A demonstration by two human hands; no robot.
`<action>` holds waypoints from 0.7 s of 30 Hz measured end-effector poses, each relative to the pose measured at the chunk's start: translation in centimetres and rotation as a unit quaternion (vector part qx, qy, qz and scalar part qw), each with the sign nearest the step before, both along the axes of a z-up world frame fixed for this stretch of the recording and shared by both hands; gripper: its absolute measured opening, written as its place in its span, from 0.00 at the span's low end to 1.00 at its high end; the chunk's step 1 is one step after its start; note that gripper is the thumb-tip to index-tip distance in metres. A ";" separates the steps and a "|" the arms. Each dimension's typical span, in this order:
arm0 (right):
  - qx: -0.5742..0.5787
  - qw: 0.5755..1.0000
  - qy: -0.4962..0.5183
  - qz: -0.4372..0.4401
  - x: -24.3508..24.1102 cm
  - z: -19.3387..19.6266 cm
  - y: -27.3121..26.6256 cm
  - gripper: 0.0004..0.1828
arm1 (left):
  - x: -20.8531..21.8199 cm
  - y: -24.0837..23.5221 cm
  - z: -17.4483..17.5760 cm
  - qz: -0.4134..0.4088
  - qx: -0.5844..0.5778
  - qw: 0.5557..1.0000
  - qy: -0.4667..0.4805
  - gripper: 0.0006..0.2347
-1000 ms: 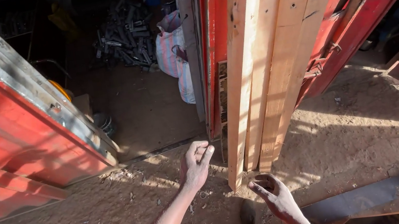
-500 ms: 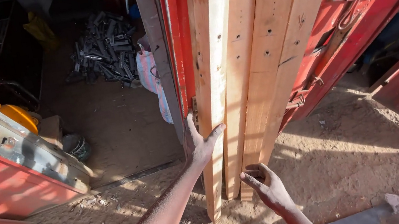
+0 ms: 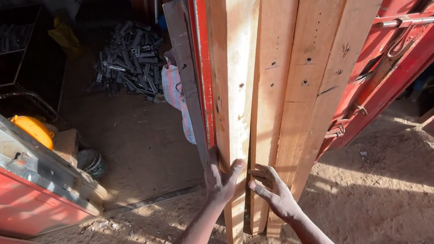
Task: Sanding wooden planks with an angle grinder and moving them to a storage container
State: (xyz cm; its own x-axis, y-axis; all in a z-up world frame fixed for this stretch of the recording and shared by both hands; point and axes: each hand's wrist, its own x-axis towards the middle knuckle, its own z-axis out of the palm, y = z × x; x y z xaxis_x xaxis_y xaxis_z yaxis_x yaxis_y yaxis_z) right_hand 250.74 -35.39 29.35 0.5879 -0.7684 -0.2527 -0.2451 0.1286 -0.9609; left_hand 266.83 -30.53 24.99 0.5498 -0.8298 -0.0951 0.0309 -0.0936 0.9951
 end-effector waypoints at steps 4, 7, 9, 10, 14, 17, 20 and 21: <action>-0.086 0.987 -0.034 0.130 1.5 -6.8 0.3 0.61 | -0.2 2.5 -0.5 0.178 -0.235 0.922 -0.250 0.31; -0.098 0.976 -0.083 0.178 3.7 -8.0 3.9 0.66 | 0.0 4.8 0.6 0.200 -0.291 0.908 -0.225 0.31; -0.083 0.971 -0.136 0.180 5.0 -8.9 5.8 0.66 | 0.5 6.0 1.3 0.176 -0.326 0.909 -0.189 0.34; -0.128 0.966 -0.142 0.171 5.4 -10.2 6.5 0.67 | 0.6 6.8 1.1 0.171 -0.328 0.908 -0.195 0.34; -0.272 0.943 -0.168 0.095 6.0 -14.3 9.3 0.61 | 0.9 9.6 3.7 0.096 -0.383 0.907 -0.149 0.28; -0.054 0.989 -0.029 -0.134 5.3 -14.3 13.7 0.80 | 0.7 10.5 6.8 0.029 -0.438 0.894 -0.087 0.26; -0.062 0.954 -0.141 -0.258 6.8 -3.0 18.4 0.38 | -0.1 13.2 11.6 -0.073 -0.412 0.908 -0.019 0.23; -0.068 0.948 -0.142 -0.278 6.0 -3.0 19.1 0.38 | -0.6 13.4 11.8 -0.093 -0.415 0.905 -0.011 0.23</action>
